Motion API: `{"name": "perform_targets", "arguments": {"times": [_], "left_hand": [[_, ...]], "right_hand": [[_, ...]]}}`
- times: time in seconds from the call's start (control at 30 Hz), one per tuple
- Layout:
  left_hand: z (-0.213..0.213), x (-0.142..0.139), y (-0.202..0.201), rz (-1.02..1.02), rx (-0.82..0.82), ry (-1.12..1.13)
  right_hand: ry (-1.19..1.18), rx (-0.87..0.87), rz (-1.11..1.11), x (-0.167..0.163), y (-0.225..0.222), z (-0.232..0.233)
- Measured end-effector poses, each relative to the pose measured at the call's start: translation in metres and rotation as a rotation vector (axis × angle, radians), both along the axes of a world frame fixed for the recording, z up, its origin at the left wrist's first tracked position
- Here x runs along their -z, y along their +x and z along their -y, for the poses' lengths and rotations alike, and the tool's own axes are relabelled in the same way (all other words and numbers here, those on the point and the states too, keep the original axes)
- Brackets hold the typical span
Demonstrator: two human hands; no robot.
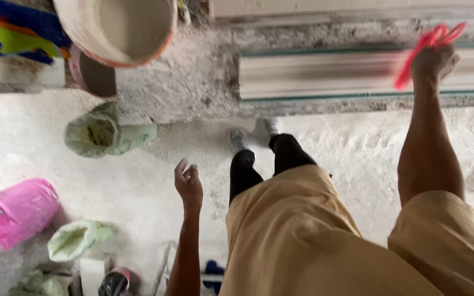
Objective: The person handles long plaster cornice mold strips on a work table, then mixes plaster slurry in a bowl at a tap and fills a green cloth mold with the plaster mixture by hand. They return to the table and brush the mold strips with a red brush, then wipe along the table surface by hand.
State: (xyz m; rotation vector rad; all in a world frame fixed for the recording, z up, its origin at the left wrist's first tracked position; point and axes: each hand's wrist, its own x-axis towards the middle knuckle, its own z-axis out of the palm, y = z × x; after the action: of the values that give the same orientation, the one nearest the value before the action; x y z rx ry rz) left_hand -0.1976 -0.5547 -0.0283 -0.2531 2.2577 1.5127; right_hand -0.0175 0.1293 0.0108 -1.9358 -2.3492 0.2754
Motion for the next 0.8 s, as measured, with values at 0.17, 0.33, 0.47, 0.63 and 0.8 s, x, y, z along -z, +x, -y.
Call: {"name": "perform_targets", "arguments": {"times": [0.17,0.33,0.47,0.63,0.8], "left_hand": [[-0.028,-0.002,0.03,-0.15,0.078,-0.039],[-0.086,-0.02,0.058,-0.118,-0.041,0.009],[-0.122,-0.023,0.111,-0.197,-0.148,0.038],[-0.182,-0.019,0.225,-0.082,-0.179,-0.084],[-0.22,-0.037,0.288,-0.055,-0.175,-0.089]], "right_hand": [[-0.094,-0.594,-0.557,0.025,-0.06,0.14],[-0.472,-0.873,-0.582,0.064,-0.064,0.246],[-0.561,-0.621,-0.497,0.086,0.035,0.15],[0.106,-0.733,-0.198,0.061,0.201,0.008],[-0.079,-0.482,-0.49,0.01,0.189,-0.039]]}}
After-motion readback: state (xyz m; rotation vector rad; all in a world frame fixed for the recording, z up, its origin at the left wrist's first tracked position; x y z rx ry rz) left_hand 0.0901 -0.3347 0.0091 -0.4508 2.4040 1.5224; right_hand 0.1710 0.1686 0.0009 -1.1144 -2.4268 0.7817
